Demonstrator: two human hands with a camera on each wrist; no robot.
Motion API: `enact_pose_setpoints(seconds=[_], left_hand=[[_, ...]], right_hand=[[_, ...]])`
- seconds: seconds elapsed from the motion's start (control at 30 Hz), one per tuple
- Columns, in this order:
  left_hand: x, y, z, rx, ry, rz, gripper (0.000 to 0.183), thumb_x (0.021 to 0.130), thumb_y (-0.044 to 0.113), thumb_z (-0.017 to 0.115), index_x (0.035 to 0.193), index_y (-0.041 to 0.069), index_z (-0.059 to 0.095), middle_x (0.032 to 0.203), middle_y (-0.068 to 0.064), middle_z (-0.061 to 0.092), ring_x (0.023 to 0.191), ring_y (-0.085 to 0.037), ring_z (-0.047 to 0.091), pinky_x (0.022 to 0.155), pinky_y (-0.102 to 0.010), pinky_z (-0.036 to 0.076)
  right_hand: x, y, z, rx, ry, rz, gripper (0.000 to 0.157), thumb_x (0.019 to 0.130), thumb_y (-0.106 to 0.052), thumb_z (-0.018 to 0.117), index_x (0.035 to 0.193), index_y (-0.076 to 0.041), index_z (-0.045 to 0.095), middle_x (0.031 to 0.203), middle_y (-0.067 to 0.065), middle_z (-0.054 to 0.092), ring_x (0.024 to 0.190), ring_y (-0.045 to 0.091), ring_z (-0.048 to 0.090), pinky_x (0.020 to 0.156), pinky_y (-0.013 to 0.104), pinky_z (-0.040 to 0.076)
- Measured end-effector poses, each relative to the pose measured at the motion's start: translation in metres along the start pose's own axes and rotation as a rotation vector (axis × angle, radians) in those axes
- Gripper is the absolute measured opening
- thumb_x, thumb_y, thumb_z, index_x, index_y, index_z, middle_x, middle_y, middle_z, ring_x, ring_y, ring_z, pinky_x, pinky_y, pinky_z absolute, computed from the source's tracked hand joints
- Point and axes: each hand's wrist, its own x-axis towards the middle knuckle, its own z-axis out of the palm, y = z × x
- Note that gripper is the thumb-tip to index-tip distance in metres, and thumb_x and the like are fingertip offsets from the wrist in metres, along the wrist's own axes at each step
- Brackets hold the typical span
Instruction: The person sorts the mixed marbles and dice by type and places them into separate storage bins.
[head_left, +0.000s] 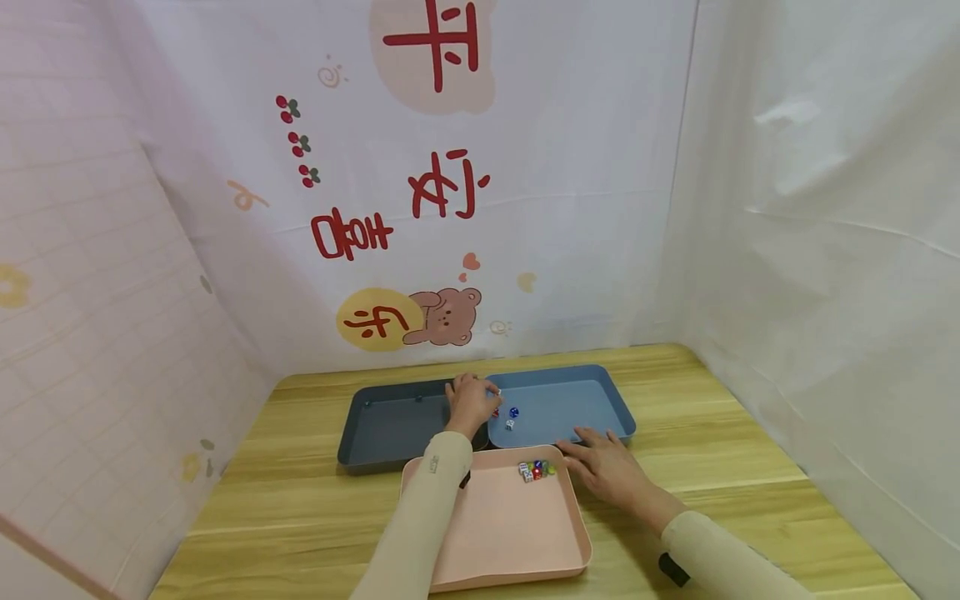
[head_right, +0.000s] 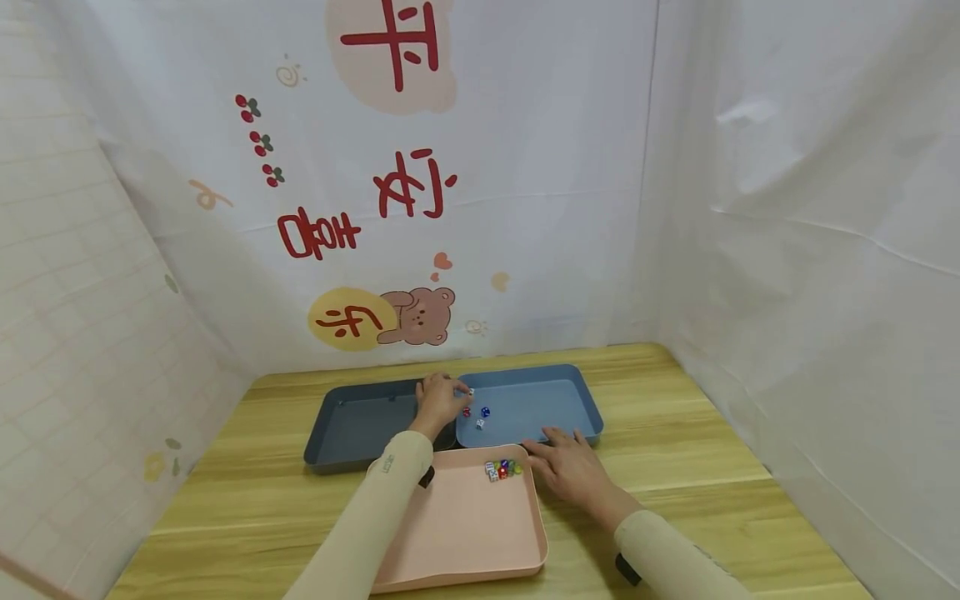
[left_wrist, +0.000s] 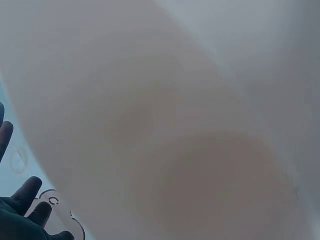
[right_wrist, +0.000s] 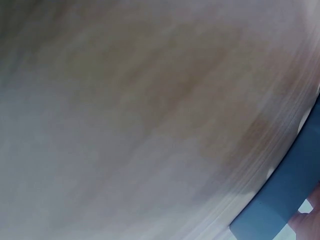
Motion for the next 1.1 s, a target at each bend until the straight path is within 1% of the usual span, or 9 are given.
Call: enact_pose_setpoints(seconds=[0.27,0.37,0.5,0.6,0.77,1.0,1.1], left_hand=[[-0.001,-0.006,-0.004,0.035,-0.008,-0.021,0.02,0.093,0.033,0.072,0.106,0.018,0.077,0.14,-0.014,0.05,0.138,-0.038,0.033,0.115,-0.065,0.01],[-0.004,-0.007,-0.006,0.019,-0.001,-0.009,0.021,0.092,0.032,0.073,0.105,0.017,0.077,0.138,-0.014,0.051,0.137,-0.039,0.034,0.115,-0.066,0.01],[-0.007,-0.007,-0.009,-0.003,0.006,0.026,0.02,0.091,0.029,0.074,0.105,0.016,0.078,0.137,-0.016,0.052,0.136,-0.04,0.035,0.114,-0.066,0.011],[-0.01,-0.006,-0.011,0.005,0.003,0.037,0.02,0.091,0.029,0.074,0.106,0.016,0.078,0.139,-0.016,0.052,0.137,-0.039,0.035,0.115,-0.065,0.012],[-0.015,-0.002,-0.016,-0.005,0.002,0.056,0.019,0.091,0.027,0.073,0.106,0.016,0.078,0.139,-0.016,0.051,0.136,-0.038,0.035,0.116,-0.062,0.013],[-0.026,0.005,-0.023,0.007,-0.033,0.067,0.022,0.092,0.03,0.072,0.11,0.018,0.077,0.142,-0.015,0.049,0.139,-0.036,0.032,0.117,-0.06,0.013],[-0.032,0.007,-0.024,-0.005,-0.051,0.074,0.023,0.092,0.031,0.072,0.111,0.019,0.076,0.144,-0.014,0.047,0.141,-0.036,0.03,0.118,-0.059,0.013]], right_hand=[[0.001,-0.003,0.001,-0.004,-0.002,-0.003,0.038,0.102,-0.035,0.055,0.135,-0.018,0.064,0.138,0.023,0.055,0.129,0.045,0.049,0.101,0.072,0.032],[0.001,-0.002,0.0,-0.002,-0.014,0.003,0.039,0.103,-0.036,0.053,0.136,-0.018,0.064,0.139,0.023,0.054,0.129,0.045,0.048,0.101,0.072,0.032],[0.001,-0.002,-0.002,0.007,-0.033,0.019,0.039,0.103,-0.037,0.052,0.137,-0.019,0.063,0.14,0.023,0.053,0.131,0.045,0.047,0.103,0.072,0.03],[0.001,-0.001,-0.003,0.014,-0.037,0.021,0.04,0.103,-0.037,0.052,0.137,-0.019,0.063,0.141,0.023,0.053,0.131,0.046,0.046,0.103,0.072,0.03],[0.002,0.0,-0.003,0.002,-0.03,0.014,0.04,0.103,-0.037,0.053,0.137,-0.019,0.063,0.14,0.023,0.053,0.131,0.045,0.047,0.103,0.072,0.03],[0.0,-0.001,-0.002,-0.017,-0.017,0.003,0.038,0.102,-0.035,0.056,0.137,-0.019,0.063,0.139,0.022,0.054,0.13,0.045,0.048,0.103,0.071,0.031],[-0.001,-0.003,-0.002,-0.018,-0.01,-0.002,0.038,0.102,-0.034,0.056,0.136,-0.018,0.064,0.138,0.023,0.055,0.129,0.046,0.048,0.102,0.072,0.032]])
